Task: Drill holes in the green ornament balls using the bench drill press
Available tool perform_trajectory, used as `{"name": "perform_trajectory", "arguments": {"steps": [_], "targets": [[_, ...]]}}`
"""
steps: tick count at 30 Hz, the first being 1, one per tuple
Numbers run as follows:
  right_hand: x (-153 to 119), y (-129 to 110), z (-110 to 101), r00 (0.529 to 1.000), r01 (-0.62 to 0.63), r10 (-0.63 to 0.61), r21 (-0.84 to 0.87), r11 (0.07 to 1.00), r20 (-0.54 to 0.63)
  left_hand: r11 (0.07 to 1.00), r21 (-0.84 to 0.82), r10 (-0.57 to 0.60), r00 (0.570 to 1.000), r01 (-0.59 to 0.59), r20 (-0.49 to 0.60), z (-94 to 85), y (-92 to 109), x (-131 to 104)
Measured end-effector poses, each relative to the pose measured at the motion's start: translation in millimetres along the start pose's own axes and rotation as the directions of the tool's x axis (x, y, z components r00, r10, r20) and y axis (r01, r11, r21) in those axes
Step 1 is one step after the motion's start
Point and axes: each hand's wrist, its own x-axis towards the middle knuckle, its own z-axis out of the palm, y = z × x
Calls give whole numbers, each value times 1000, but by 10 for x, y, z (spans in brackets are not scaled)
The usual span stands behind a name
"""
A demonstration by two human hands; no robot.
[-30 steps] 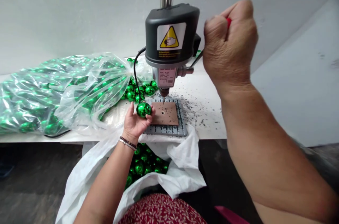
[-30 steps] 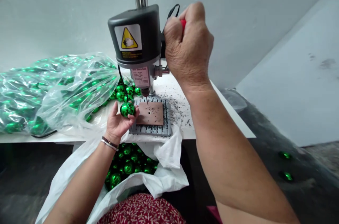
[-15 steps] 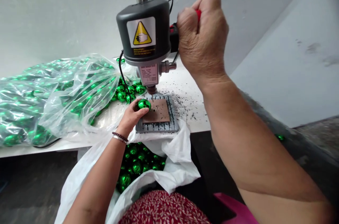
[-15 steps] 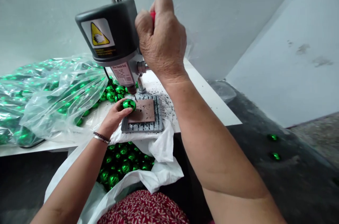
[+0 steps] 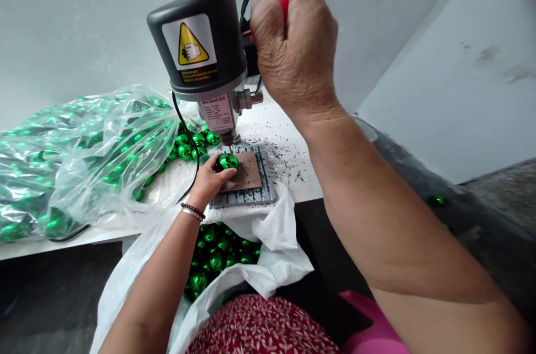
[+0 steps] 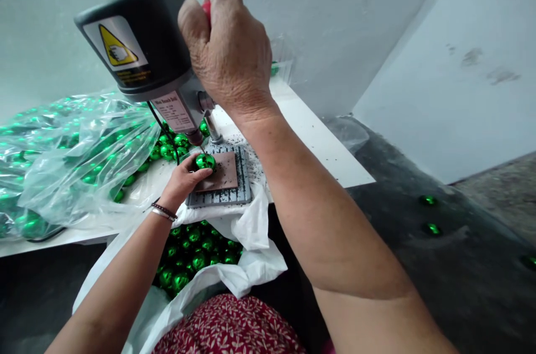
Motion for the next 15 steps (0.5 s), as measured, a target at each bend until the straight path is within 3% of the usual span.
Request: {"name": "perform_trajectory", "arguments": {"steps": [7,15], "targets": [[-14,4,6,1000,-4,5,-20,1000,28,979,168,112,993,-117,40,7,4,-11],[-2,-8,1,999,10,-7,-85,996,42,976,130,163,981,-175,101,-12,-92,15]]}}
